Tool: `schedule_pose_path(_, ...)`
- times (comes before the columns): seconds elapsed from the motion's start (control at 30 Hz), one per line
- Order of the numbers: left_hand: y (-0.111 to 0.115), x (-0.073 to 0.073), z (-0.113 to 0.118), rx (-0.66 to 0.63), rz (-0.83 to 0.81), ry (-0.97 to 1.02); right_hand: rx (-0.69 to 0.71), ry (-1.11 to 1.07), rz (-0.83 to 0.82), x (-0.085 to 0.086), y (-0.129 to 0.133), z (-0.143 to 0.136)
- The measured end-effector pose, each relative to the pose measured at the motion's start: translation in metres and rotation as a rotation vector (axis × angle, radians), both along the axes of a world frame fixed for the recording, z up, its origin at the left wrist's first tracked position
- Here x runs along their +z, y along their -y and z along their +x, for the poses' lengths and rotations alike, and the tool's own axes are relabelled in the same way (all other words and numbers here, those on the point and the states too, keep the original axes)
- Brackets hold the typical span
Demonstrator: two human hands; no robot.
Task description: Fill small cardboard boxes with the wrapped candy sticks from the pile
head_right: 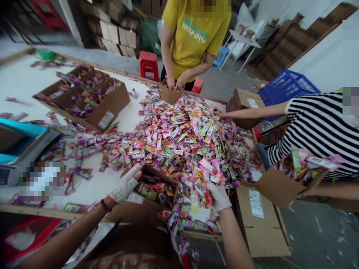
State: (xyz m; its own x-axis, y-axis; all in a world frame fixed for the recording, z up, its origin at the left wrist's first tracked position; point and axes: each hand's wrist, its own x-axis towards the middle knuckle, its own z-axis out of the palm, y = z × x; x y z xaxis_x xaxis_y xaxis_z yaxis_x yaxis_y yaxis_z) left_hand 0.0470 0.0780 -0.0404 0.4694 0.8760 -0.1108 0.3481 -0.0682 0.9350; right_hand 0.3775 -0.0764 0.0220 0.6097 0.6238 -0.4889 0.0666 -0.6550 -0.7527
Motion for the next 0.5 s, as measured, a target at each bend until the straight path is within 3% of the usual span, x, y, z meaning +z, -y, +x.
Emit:
schedule_pose_path(0.07,-0.001,-0.003,0.003,0.016,-0.038,0.052,0.108,-0.085,0.129,0.029,-0.013,-0.027)
schedule_pose_path(0.17,-0.001,-0.007,0.003,-0.015,-0.105,0.169,0.627,0.0,0.15,0.044,-0.047,-0.08)
schedule_pose_path(0.23,0.0,-0.007,0.001,-0.015,-0.147,0.231,0.922,0.118,0.1,0.031,-0.07,-0.119)
schedule_pose_path(0.33,0.002,0.001,-0.006,-0.05,-0.117,0.124,1.176,0.448,-0.054,-0.003,-0.094,-0.163)
schedule_pose_path(0.43,0.006,0.014,-0.012,-0.137,0.117,-0.177,1.479,0.722,-0.192,-0.017,-0.097,-0.173)
schedule_pose_path(0.5,0.008,0.023,-0.014,-0.169,0.254,-0.354,1.597,0.633,-0.139,-0.006,-0.089,-0.161)
